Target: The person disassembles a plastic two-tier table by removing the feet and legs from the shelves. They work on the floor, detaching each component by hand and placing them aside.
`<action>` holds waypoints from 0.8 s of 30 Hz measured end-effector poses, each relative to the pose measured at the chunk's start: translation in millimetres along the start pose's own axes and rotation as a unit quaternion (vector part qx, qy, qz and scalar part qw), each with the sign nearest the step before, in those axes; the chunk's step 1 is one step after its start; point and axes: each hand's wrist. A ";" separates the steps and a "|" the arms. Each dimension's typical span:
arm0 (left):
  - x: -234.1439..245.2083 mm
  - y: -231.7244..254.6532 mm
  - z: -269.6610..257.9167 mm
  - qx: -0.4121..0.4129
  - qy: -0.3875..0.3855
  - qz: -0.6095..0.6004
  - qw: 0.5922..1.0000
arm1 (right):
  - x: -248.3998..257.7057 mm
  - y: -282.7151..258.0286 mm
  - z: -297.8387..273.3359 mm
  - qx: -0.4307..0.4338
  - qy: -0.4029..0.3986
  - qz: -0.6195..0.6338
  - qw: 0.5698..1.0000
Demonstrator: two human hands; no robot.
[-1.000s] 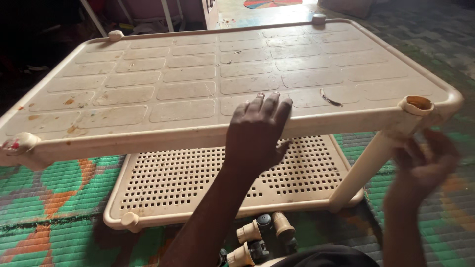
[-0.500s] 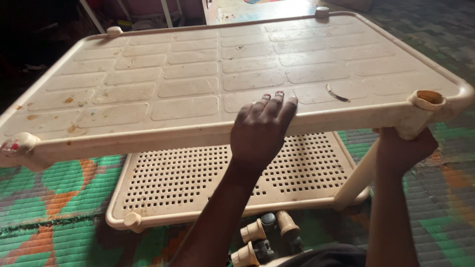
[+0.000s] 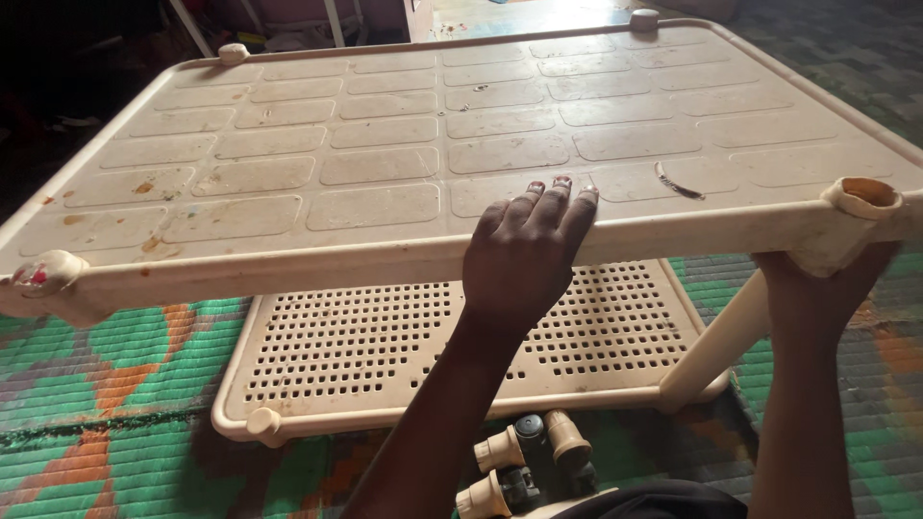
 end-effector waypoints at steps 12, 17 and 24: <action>2.1 -1.1 0.2 -0.003 -0.026 -0.012 1.000 | 10.8 -8.1 10.0 -0.181 -0.133 0.183 0.957; 3.2 -3.0 0.8 -0.014 -0.038 -0.016 0.999 | 13.4 -3.5 10.8 -0.174 -0.156 0.215 0.948; 5.5 -5.0 0.3 -0.029 -0.044 -0.021 0.998 | 15.5 1.6 12.6 -0.192 -0.180 0.229 0.937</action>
Point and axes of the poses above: each hand's wrist, its own z-axis towards the middle knuckle, its own x-axis out of the back of the hand, y = z × x, and after that the axes turned 6 degrees about -z, right-handed
